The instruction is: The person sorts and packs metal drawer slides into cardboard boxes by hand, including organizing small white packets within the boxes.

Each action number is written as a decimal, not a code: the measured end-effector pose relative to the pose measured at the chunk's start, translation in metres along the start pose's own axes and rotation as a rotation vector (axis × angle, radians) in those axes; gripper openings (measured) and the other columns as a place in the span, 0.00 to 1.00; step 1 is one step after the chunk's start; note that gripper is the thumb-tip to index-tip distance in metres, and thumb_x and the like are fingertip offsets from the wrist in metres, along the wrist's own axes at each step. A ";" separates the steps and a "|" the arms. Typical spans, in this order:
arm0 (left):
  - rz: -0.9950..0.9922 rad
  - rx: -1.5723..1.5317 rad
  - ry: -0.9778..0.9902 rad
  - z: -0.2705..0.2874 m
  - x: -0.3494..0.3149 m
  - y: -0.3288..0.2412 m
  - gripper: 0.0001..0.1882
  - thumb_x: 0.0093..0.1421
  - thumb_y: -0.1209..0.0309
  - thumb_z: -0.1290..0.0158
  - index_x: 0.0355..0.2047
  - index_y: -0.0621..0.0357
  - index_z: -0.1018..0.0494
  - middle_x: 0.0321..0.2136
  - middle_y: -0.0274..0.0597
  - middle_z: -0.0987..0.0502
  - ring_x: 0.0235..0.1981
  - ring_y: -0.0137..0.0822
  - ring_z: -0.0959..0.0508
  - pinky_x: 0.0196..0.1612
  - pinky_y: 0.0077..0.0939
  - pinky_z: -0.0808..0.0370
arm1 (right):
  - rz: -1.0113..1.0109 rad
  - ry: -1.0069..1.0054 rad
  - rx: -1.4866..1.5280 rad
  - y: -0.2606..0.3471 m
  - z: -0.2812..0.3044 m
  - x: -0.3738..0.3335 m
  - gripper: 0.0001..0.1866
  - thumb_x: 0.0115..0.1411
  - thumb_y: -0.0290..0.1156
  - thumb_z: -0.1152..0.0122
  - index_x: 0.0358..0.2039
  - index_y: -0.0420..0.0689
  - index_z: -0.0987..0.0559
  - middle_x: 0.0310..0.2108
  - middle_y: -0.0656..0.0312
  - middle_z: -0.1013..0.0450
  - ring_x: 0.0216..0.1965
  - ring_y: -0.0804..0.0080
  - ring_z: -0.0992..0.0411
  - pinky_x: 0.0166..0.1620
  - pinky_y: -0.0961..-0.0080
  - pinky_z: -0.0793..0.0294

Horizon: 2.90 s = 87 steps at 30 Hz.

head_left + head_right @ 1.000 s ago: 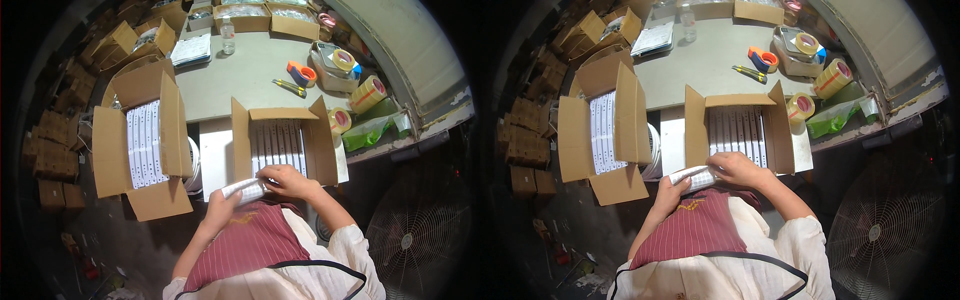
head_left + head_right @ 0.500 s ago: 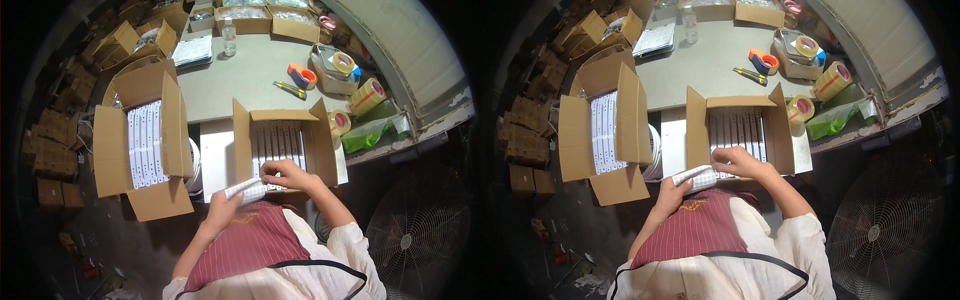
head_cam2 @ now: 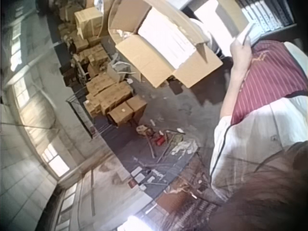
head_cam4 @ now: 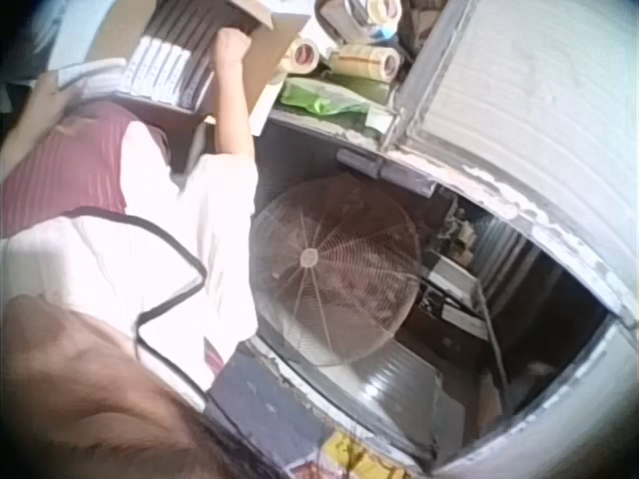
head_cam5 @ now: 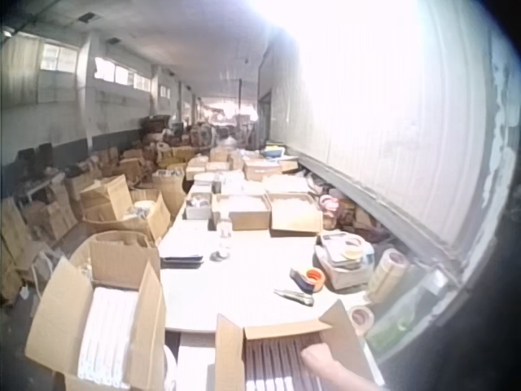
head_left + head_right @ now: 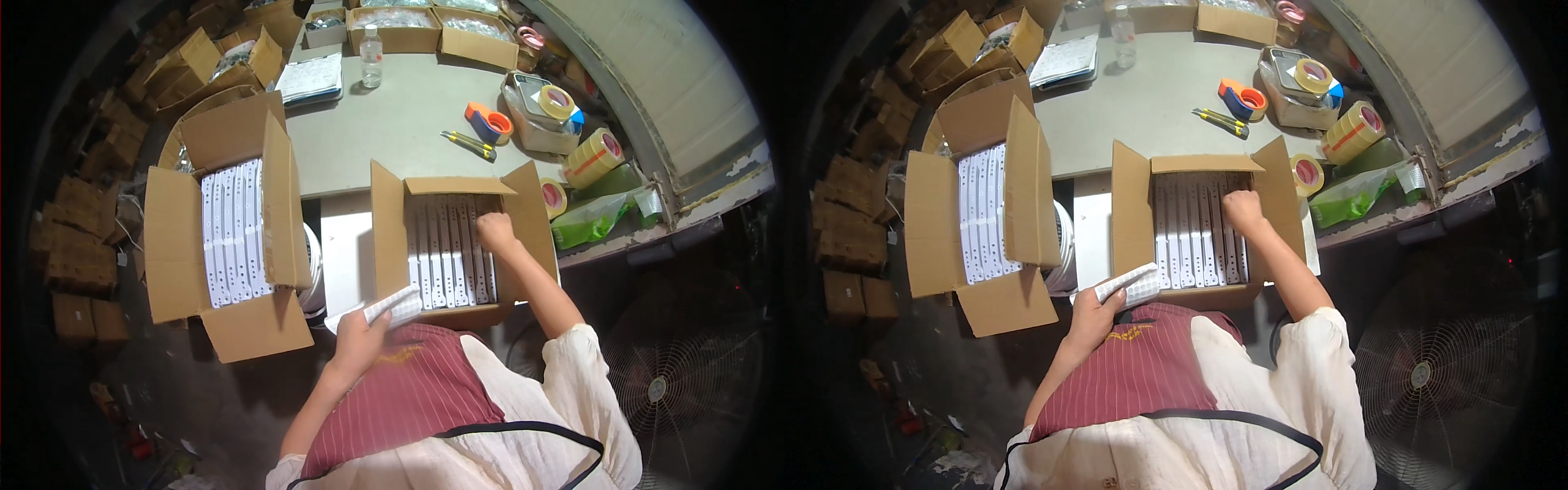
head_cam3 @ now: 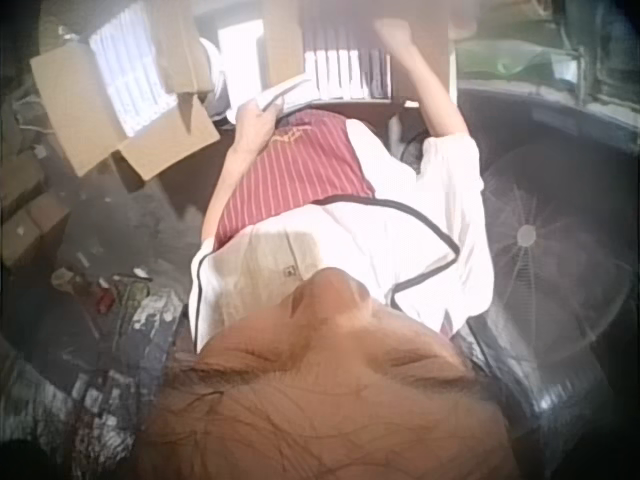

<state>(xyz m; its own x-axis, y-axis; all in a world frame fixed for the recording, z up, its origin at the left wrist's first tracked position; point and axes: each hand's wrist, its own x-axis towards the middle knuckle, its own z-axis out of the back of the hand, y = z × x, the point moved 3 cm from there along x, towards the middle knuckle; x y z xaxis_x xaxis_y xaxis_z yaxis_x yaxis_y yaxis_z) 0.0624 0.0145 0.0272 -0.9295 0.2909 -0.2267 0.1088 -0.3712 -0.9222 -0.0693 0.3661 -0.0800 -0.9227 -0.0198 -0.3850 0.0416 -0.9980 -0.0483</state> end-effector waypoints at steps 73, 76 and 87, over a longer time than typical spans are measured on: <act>-0.137 -0.642 -0.707 0.085 -0.023 -0.010 0.17 0.65 0.75 0.48 0.52 0.73 0.29 0.44 0.45 0.23 0.44 0.32 0.24 0.48 0.26 0.28 | 0.498 0.170 1.825 0.151 0.122 -0.141 0.13 0.61 0.35 0.36 0.38 0.38 0.17 0.27 0.63 0.24 0.26 0.78 0.29 0.32 0.81 0.31; -0.083 -0.714 -0.713 0.078 -0.025 -0.007 0.17 0.65 0.75 0.48 0.52 0.72 0.29 0.45 0.46 0.23 0.44 0.34 0.23 0.48 0.28 0.27 | 0.772 -0.135 1.420 0.156 0.115 -0.143 0.15 0.61 0.39 0.35 0.39 0.38 0.17 0.38 0.61 0.25 0.39 0.72 0.27 0.44 0.77 0.29; -0.179 -0.617 -0.361 0.049 0.001 -0.035 0.20 0.63 0.74 0.46 0.54 0.71 0.30 0.36 0.47 0.19 0.25 0.28 0.21 0.29 0.20 0.22 | 0.318 -0.183 1.613 0.027 0.172 -0.127 0.11 0.60 0.31 0.34 0.37 0.36 0.17 0.29 0.68 0.22 0.30 0.85 0.29 0.35 0.83 0.29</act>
<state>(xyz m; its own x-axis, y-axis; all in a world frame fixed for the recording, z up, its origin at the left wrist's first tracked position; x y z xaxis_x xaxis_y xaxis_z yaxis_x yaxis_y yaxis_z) 0.0404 -0.0153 0.0749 -0.9982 -0.0475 -0.0366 0.0237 0.2497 -0.9680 -0.0170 0.3316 0.1261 -0.9904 -0.1129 -0.0795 -0.0820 0.0182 0.9965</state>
